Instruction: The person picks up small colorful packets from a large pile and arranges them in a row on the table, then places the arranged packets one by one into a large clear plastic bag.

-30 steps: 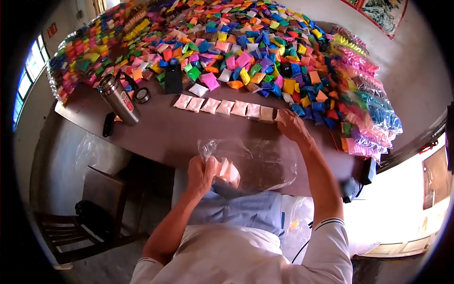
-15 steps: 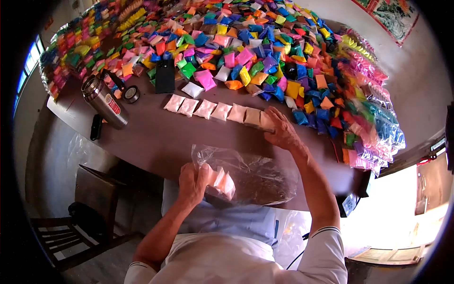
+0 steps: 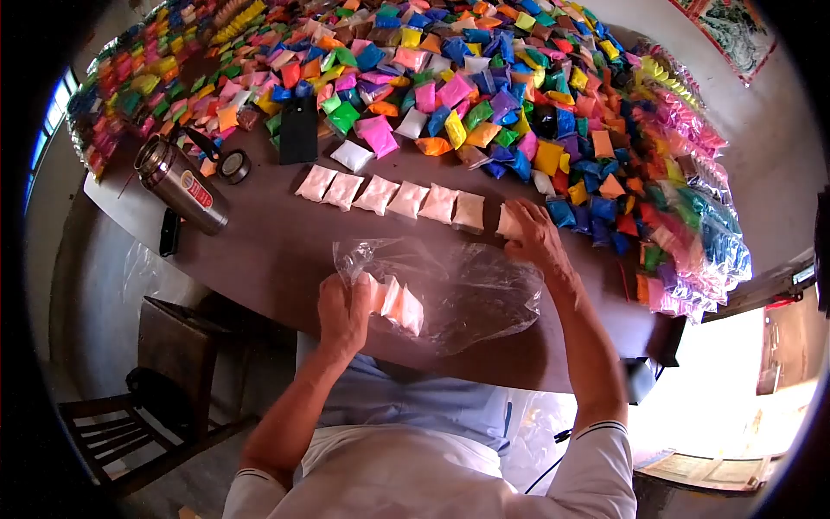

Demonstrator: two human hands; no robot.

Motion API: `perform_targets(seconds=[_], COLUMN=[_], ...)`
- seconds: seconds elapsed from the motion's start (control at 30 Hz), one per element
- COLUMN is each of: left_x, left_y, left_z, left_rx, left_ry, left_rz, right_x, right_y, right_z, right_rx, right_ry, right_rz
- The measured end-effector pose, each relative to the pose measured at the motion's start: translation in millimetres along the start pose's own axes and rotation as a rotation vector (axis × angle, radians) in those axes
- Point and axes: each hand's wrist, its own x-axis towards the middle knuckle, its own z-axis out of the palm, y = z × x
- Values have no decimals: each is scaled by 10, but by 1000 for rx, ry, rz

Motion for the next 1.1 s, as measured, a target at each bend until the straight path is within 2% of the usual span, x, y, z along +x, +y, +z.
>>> perform_targets(seconds=[0.13,0.2,0.23,0.27,0.3,0.37,0.4,0.43,0.47,0.5,0.53,0.57,0.6,0.63,0.67,0.7,0.77,0.8,0.93,1.03,1.1], left_x=[0,-4,-21,-19,-19,-8,2,8,5,4,9,9,18,21,25,23,12,11,19,22,29], left_y=[-57,-51,-49,-36,-26,-3,9,16,20,20,18,16,16,22,31,34,30,23,-7,16,22], left_z=[15,-12,-19,-7,1,-8,-17,-29,-42,-48,-46,-44,-38,-41,-49,-53,-35,-30,-13,-34,-38], left_rx=[-98,-158,-154,-132,-111,-115,-119,-118,-92,-67,-68,-75,-83,-87,-82,-77,-93,-104,-169,-191,-139], left_ry=[-79,-92,-94,-67,-40,-47,-52,-54,-68,-83,-84,-81,-77,-80,-75,-69,-42,-15,-24,-30,-10], left_rz=[-92,-56,-69,-68,-68,-24,29,23,32,42,40,68,98,96,116,137,107,79,67,90,146], right_x=[-69,-88,-125,-141,-174,-412,-580,-763,-705,-655,-742,-713,-694,-681,-599,-563,-530,-501,-499,-502,-453], right_y=[-43,-89,-69,-214,-457,-801,-943,-1075,-1550,-1807,-1881,-1991,-2028,-1965,-1997,-1994,-1912,-1897,-1890,-1876,-1901], right_z=[-59,-211,-318,-465,-704,-1031,-1104,-1147,-1187,-1225,-1243,-1252,-1105,-889,-826,-714,-391,-250,-6,-103,-247], right_rx=[133,1013,1131,1433,1484,1510,1627,812,1599,1552,1272,1263,1166,995,796,793,432,422,254,163,192], right_ry=[60,234,288,469,478,422,357,189,323,265,37,-112,-160,-187,-241,-244,-81,22,-89,-150,-221], right_rz=[85,489,574,583,461,364,195,632,161,248,361,506,475,332,332,335,322,316,388,186,224])
